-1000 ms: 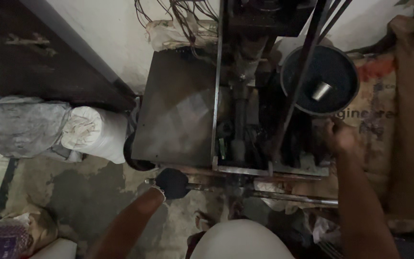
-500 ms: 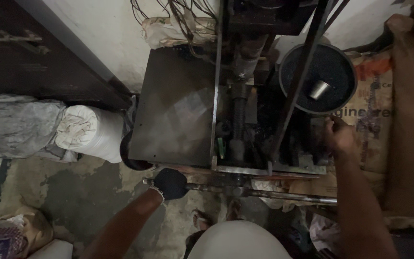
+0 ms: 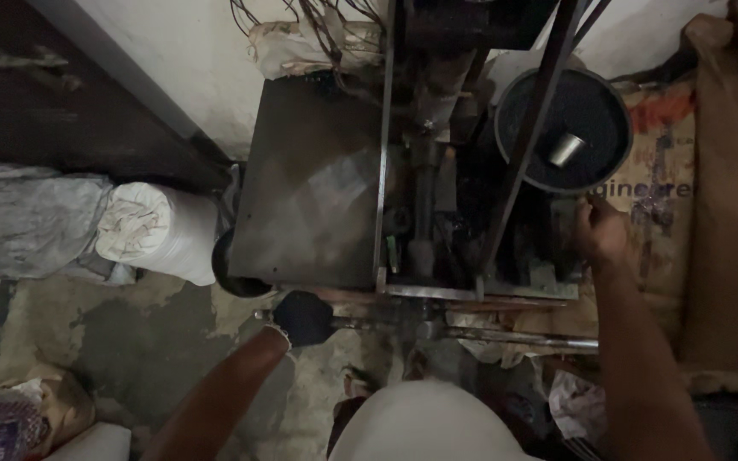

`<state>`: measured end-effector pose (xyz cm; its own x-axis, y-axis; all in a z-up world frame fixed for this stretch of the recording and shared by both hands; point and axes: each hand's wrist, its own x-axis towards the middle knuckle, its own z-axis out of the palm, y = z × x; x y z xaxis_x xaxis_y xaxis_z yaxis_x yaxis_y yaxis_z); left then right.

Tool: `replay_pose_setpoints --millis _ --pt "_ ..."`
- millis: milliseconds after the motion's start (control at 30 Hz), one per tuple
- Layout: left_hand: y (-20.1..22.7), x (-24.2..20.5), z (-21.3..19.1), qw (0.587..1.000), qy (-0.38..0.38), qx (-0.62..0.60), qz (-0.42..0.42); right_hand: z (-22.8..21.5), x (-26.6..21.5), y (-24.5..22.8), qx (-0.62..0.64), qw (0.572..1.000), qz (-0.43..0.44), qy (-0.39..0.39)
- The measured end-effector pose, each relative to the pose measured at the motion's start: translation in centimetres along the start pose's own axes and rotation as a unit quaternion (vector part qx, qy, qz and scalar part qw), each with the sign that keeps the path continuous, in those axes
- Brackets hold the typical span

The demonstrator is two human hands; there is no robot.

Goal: The person operates a manual press machine by placing small metal pieces into the press, pulling a lever to activate the press, and then removing the processed pieces. The person repeats this cycle multiple times, handling each piece individually.

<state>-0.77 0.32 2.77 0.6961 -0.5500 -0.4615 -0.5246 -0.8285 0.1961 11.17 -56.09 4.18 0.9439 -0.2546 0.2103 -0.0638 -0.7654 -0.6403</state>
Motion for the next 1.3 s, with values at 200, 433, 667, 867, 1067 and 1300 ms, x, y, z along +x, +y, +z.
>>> replay_pose_setpoints --millis 200,433,667,867,1067,1300 --pt "0.4 -0.2 -0.2 1.000 -0.014 0.013 -0.023 -1.1 0.1 -1.0 -0.062 0.994 -0.092 0.013" --pt "0.0 0.1 0.8 1.000 0.025 0.016 -0.011 -0.2 0.2 0.9 0.005 1.000 -0.015 0.009" --pt "-0.4 0.0 1.0 1.000 0.001 -0.004 -0.010 -1.5 -0.6 -1.4 0.020 0.995 0.093 -0.011" --pt "-1.3 0.8 2.0 0.999 -0.034 -0.006 0.005 -0.7 -1.2 -1.2 -0.042 0.993 -0.020 0.111" --pt "-2.0 1.1 4.6 1.000 0.018 -0.005 0.022 0.6 -1.1 3.8 -0.051 0.985 -0.070 0.148" --pt "-0.5 1.0 2.7 0.998 -0.003 0.016 -0.059 -1.5 0.0 7.9 -0.119 0.978 0.101 -0.141"
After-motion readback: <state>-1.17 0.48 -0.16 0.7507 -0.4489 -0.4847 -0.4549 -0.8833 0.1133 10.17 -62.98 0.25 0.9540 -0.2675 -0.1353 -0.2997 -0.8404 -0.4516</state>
